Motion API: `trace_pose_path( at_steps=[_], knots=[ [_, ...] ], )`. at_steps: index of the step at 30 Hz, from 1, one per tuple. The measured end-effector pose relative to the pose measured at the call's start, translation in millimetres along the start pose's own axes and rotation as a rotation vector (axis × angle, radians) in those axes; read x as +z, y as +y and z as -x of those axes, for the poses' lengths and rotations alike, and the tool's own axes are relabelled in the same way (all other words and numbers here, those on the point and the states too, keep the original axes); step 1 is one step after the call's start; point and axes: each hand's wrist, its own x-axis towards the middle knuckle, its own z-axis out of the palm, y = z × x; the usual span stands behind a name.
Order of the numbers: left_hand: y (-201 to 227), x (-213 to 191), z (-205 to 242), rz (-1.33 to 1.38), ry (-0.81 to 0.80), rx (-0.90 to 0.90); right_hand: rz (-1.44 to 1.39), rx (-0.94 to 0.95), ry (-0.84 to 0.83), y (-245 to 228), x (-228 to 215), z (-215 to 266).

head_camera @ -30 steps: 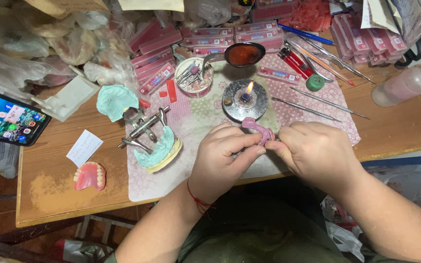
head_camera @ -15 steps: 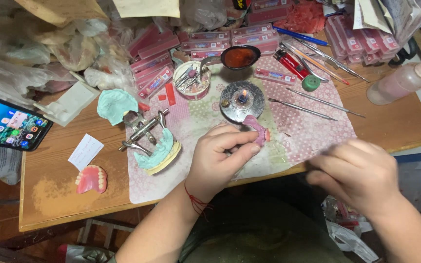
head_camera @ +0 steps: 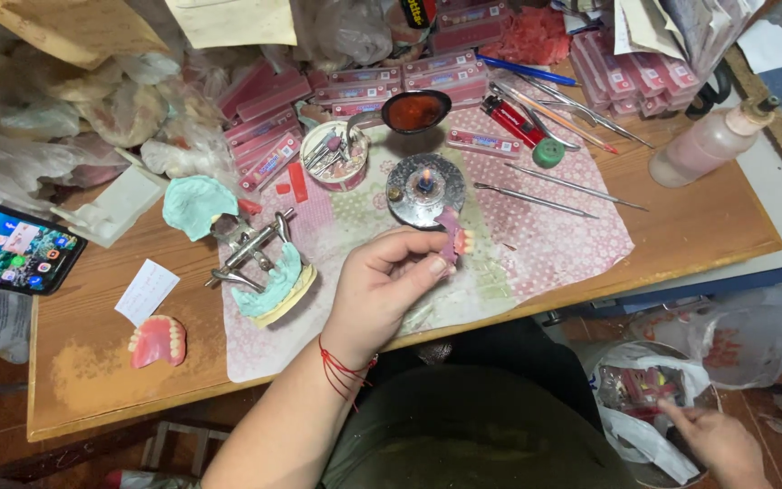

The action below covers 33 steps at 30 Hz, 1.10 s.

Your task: The person is working on a dental model, using a small tool to shape and refine a pink material attached to a set of teeth. They heat the tool over a small flame and then apply it to the model. Later, they place the model into a plastic bag.

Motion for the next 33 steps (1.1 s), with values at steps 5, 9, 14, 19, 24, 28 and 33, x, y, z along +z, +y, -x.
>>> trace_pose_path(
  at_steps=[5,9,14,19,24,28,33],
  knots=[
    [-3,0,-1,0.003,0.033,-0.026,-0.005,0.121,-0.089,23,39,-48],
    [5,1,-1,-0.066,0.062,-0.059,-0.134,0.065,-0.099,39,69,-117],
    [0,0,0,-0.071,0.076,-0.038,0.23,-0.162,-0.096,15,30,-120],
    [5,2,1,-0.183,0.081,0.098,0.082,-0.489,-0.045,-82,-110,36],
    [13,5,1,-0.361,0.107,0.289,-0.167,-1.198,0.268,-169,-225,216],
    [23,8,0,-0.493,0.095,0.386,-0.099,-1.414,0.567,-233,-248,249],
    [26,8,-1,-0.652,0.135,0.512,0.313,-1.275,0.899,-277,-270,271]
  ],
)
